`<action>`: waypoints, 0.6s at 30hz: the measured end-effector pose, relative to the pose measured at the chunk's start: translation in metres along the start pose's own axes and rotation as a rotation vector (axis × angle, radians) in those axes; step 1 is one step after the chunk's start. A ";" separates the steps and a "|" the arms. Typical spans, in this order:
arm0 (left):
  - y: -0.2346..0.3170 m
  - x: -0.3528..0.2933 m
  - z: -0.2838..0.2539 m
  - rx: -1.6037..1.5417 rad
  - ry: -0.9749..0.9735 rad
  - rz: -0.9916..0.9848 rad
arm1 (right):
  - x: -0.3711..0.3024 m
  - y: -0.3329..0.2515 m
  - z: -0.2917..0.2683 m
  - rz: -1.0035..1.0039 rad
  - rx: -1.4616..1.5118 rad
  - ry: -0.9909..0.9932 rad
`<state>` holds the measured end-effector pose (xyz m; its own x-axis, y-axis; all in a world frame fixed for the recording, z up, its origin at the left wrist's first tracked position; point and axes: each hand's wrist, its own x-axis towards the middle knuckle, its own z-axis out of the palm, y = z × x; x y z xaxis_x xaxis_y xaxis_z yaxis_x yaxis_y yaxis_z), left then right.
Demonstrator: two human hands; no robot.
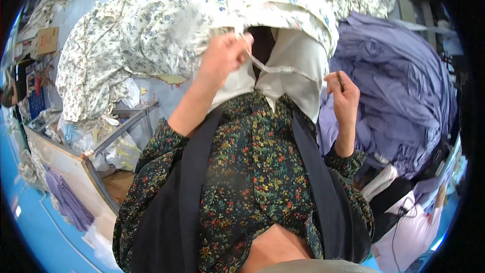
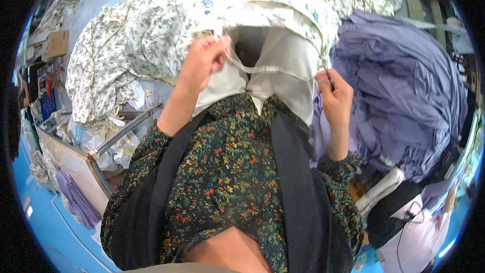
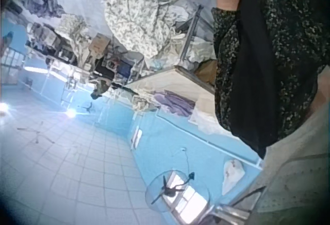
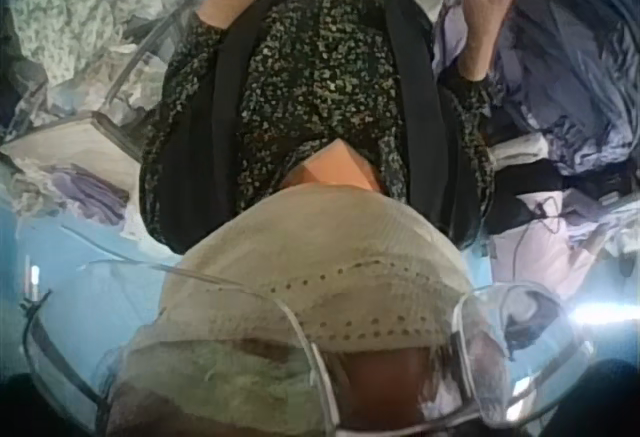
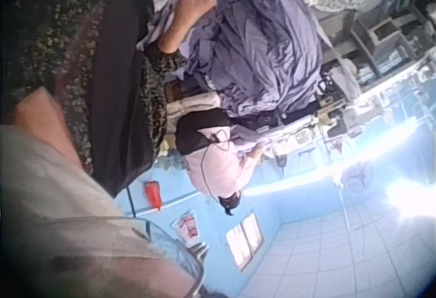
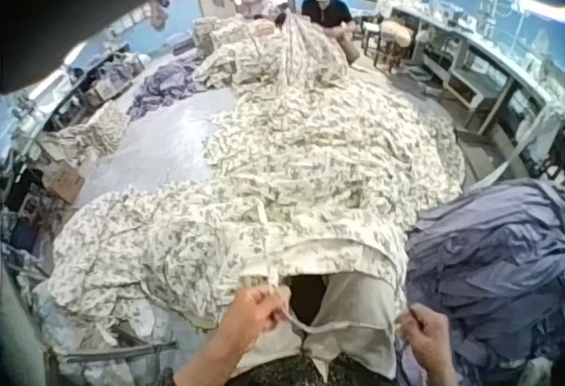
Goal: Measuring and trimming excess threads or small sections from floral-patterned fabric pieces.
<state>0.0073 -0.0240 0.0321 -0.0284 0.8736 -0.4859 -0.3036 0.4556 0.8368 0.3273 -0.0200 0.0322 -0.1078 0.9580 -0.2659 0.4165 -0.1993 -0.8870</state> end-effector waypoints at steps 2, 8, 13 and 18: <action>0.008 -0.020 0.004 0.215 -0.107 -0.045 | 0.014 -0.031 0.015 -0.261 -0.133 0.155; 0.035 -0.052 -0.004 0.651 -0.458 0.327 | 0.086 -0.080 0.088 -0.651 -0.530 0.154; -0.008 -0.053 -0.104 0.759 0.229 0.284 | 0.150 -0.073 0.063 -0.656 -0.307 -0.123; -0.080 -0.022 -0.167 1.360 0.501 0.436 | 0.134 -0.102 -0.066 -0.861 0.098 0.038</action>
<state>-0.1266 -0.1082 -0.0662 -0.2784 0.9588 0.0557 0.8913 0.2363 0.3869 0.3304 0.1422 0.1117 -0.3193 0.7896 0.5241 0.1243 0.5831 -0.8028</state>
